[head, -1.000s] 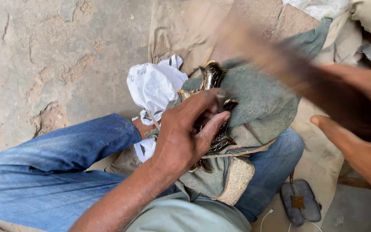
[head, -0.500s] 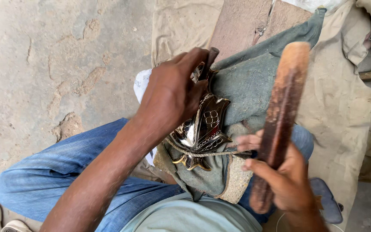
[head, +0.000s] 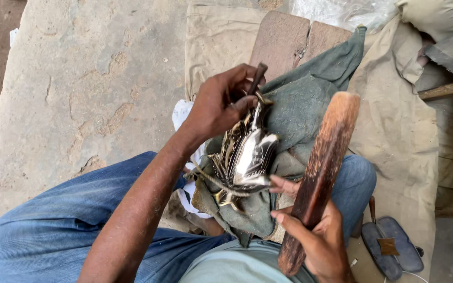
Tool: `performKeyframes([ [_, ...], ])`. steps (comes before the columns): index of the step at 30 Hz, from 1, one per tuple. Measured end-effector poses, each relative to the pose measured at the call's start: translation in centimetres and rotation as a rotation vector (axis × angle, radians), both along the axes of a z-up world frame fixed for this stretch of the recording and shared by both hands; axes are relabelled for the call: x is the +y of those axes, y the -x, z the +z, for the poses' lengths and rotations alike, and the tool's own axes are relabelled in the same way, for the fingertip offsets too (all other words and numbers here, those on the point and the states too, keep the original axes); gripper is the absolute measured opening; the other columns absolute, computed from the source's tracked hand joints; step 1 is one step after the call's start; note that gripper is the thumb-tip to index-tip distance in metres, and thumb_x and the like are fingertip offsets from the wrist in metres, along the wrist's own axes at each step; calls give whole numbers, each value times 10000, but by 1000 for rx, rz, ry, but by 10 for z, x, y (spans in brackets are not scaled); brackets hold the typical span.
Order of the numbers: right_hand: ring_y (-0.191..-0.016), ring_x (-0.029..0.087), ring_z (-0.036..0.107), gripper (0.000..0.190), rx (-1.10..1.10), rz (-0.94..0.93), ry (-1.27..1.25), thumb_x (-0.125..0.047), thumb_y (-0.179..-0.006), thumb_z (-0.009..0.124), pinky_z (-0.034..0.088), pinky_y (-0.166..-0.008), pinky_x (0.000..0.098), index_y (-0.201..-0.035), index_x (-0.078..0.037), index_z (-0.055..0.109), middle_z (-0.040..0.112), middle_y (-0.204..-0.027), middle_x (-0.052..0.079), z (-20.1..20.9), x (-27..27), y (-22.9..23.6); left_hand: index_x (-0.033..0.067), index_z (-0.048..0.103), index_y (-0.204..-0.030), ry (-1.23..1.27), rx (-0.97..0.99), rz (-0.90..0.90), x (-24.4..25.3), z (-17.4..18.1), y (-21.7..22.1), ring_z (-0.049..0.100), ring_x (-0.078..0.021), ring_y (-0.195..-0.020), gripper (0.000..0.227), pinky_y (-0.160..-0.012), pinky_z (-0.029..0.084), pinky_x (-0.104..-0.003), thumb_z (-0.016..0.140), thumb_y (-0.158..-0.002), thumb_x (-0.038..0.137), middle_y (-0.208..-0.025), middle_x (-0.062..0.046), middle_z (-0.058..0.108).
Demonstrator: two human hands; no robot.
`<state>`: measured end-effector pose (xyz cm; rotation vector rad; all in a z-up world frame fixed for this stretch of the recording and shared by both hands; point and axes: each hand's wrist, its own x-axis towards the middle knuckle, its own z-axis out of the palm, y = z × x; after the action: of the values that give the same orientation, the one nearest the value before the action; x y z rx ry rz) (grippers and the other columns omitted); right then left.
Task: The person sits cross-legged and uses a hammer and chisel to shape a decorative metal object resting on a cloth on their lap. They repeatedly reposition the chisel and strike it to refine the surface details of the metal piece.
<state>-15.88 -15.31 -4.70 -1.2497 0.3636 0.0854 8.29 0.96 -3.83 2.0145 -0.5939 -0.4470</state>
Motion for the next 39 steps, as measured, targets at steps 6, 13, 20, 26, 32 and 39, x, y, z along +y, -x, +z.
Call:
performKeyframes([
  [6,-1096,307,698,593,40,27,-299,145,-722,645,638,-841,440,-1266,0,460,668,-1300,335,0,11,15,55,614,-1259,590,251,-172,7,-16,15,726,-170,-1044,260,-953,632,-352,713,-1019,49,-1089,-86,750],
  [13,-709,247,720,694,167,-225,118,98,-730,690,600,-539,393,-1368,-25,446,764,-1023,242,-60,-38,53,86,466,-1379,1554,712,-47,3,-64,11,709,-190,-982,491,-892,587,-315,750,-980,48,-1049,-99,702],
  [20,-578,298,696,625,549,-137,466,48,-724,849,582,-545,446,-1300,49,608,701,-740,233,-174,-108,131,31,536,-1269,962,450,167,23,-86,-18,736,-243,-1090,247,-926,607,-363,626,-1048,95,-1239,-226,731],
  [26,-522,265,714,760,598,-96,505,37,-689,894,611,-532,406,-1363,24,543,729,-666,212,-220,-102,154,18,599,-1244,591,-11,315,34,-88,-33,692,-238,-1233,195,-1065,589,-400,575,-1053,52,-1277,-148,713],
  [32,-515,249,670,744,547,-253,530,43,-708,868,574,-512,395,-1391,36,574,695,-679,198,-204,-78,154,44,660,-1237,555,-75,689,20,-99,-14,713,-240,-1126,231,-931,617,-418,642,-1012,93,-1176,-110,743],
  [39,-599,279,680,677,589,-278,304,86,-695,829,555,-586,441,-1326,46,586,685,-742,206,-172,-98,142,26,739,-1066,433,-293,471,46,-30,-8,752,-191,-933,101,-843,663,-359,731,-1010,109,-1165,-135,773],
])
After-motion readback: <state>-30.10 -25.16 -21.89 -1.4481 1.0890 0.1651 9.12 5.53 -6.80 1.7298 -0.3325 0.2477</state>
